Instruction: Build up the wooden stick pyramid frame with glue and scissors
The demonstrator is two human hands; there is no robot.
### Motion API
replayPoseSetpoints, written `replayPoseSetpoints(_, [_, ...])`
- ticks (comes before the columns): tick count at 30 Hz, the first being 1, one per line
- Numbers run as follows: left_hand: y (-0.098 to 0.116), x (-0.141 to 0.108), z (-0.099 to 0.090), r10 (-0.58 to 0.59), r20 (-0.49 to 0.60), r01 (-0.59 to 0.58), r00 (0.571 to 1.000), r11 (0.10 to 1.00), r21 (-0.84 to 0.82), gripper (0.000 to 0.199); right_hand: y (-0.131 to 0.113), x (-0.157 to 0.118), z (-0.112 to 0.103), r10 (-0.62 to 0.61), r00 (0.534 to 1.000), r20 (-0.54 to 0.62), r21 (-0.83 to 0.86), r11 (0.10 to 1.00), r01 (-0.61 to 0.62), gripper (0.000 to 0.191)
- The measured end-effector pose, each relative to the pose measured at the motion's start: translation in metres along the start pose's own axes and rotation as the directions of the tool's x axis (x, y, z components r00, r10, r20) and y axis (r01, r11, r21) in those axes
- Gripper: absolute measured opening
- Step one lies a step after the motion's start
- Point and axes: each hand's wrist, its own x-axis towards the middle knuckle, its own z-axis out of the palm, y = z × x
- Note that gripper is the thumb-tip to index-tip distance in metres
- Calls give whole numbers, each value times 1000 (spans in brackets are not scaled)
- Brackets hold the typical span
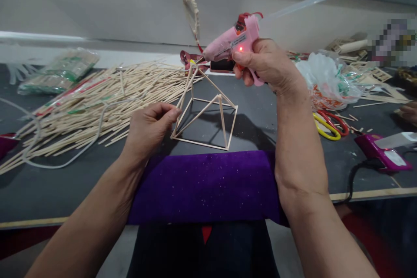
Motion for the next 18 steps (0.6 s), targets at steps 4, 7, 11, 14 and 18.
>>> replayPoseSetpoints(4, [-2, 1, 0, 11, -24, -10, 1000, 1000, 23, 14, 3, 2, 0, 9, 1000, 2, -26, 1000, -9, 38])
replayPoseSetpoints(7, [-2, 1, 0, 18, -26, -17, 999, 999, 40, 15, 3, 3, 2, 4, 1000, 12, -20, 1000, -4, 38])
replayPoseSetpoints(11, [-1, 1, 0, 14, -27, -13, 1000, 1000, 28, 15, 2, 3, 4, 1, 1000, 5, 0, 1000, -1, 38])
replayPoseSetpoints(14, [0, 1, 0, 17, -32, -16, 999, 1000, 23, 14, 1, 2, 5, 15, 1000, 1, 0, 1000, -15, 33])
replayPoseSetpoints(18, [0, 1, -1, 15, -37, -15, 999, 1000, 21, 13, -1, 1, 5, 24, 1000, -8, -21, 999, -24, 30])
